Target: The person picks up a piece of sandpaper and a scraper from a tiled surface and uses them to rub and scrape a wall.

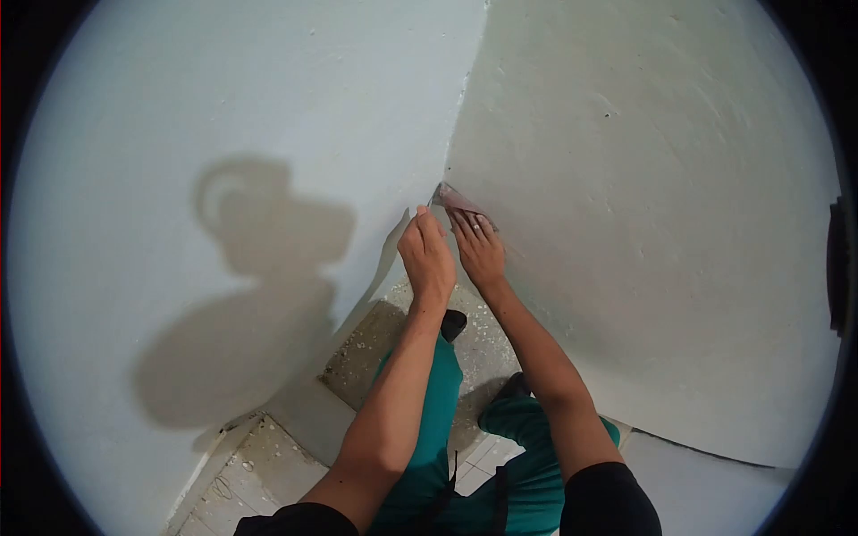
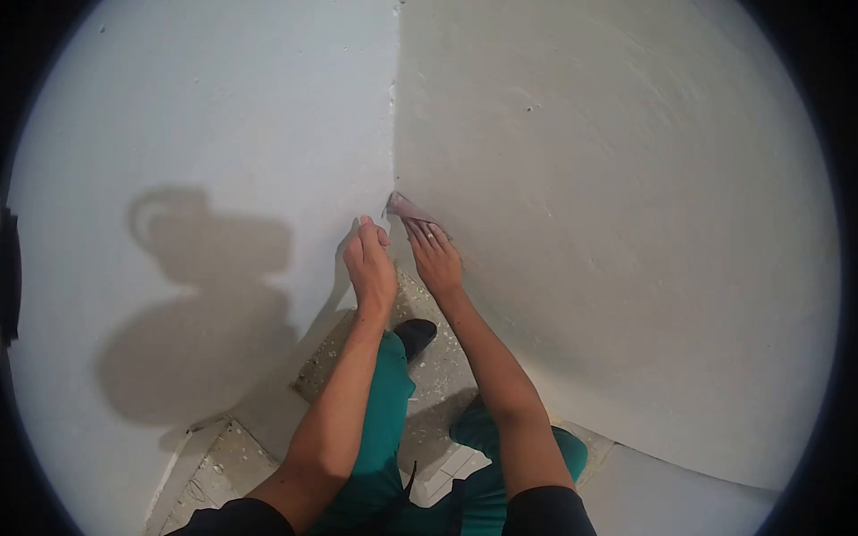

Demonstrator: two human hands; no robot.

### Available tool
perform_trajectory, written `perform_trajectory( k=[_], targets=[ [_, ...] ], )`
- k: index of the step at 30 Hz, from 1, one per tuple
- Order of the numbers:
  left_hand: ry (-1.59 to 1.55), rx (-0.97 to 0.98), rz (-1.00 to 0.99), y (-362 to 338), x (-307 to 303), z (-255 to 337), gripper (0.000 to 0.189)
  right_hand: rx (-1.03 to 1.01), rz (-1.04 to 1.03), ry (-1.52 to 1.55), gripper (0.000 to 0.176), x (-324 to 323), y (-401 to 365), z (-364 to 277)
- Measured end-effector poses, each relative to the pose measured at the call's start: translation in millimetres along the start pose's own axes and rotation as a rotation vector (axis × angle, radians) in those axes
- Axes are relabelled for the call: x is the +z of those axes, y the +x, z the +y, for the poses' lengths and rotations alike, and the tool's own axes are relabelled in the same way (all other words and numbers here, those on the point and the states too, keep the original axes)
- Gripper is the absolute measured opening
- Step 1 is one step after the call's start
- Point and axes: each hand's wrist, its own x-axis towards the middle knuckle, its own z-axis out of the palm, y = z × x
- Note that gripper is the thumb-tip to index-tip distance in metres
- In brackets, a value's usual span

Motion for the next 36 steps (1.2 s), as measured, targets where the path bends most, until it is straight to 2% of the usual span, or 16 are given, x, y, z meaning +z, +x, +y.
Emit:
perform_trajectory(
  k=[4, 6, 8, 11, 12, 14, 16, 19, 23, 25, 28, 30, 32, 35, 36],
  targets=[
    [-0.024, 0.017, -0.032, 3, -8, -3, 0.056, 0.02, -0.138, -0.022, 0.051, -33, -54, 30],
    [0.011, 0.055, -0.063, 5, -10, -5, 0.057, 0.146, -0.163, -0.05, 0.051, -68, -74, 53],
    [0.02, 0.046, -0.079, 3, -12, -7, 0.058, 0.322, -0.017, -0.218, 0.05, -118, -56, 56],
    [0.005, 0.014, -0.111, 1, -7, -3, 0.059, 0.413, 0.22, -0.257, 0.048, -117, -17, 44],
    [0.004, 0.015, -0.118, -1, -3, -1, 0.059, 0.375, 0.159, -0.203, 0.051, -89, -19, 41],
    [-0.021, 0.036, -0.117, -4, 6, 1, 0.058, 0.249, -0.426, 0.044, 0.053, -57, -11, 18],
    [-0.059, 0.079, -0.115, -7, 12, 0, 0.058, -0.008, -0.132, 0.0, 0.053, 10, -45, 5],
    [-0.053, 0.077, -0.121, -9, 11, -2, 0.057, 0.014, -0.138, 0.057, 0.053, -11, -62, 15],
    [-0.027, 0.042, -0.176, -9, 4, 3, 0.057, 0.164, -0.232, -0.102, 0.053, -98, -98, 63],
    [-0.025, 0.064, -0.189, -10, 7, 1, 0.057, 0.256, -0.072, -0.225, 0.057, -134, -105, 84],
    [-0.04, 0.06, -0.196, -15, 16, 4, 0.057, 0.452, 0.18, -0.289, 0.058, -143, -84, 75],
    [-0.055, 0.055, -0.21, -19, 23, 3, 0.056, 0.38, -0.128, -0.242, 0.055, -104, -88, 56],
    [-0.068, 0.056, -0.223, -20, 29, 6, 0.056, 0.191, -0.311, -0.014, 0.053, -46, -102, 40],
    [-0.073, 0.049, -0.232, -24, 31, 8, 0.056, 0.041, -0.165, 0.015, 0.05, -33, -99, 41],
    [-0.076, 0.053, -0.228, -25, 31, 7, 0.055, 0.092, -0.171, -0.011, 0.05, -46, -98, 44]
  ],
)
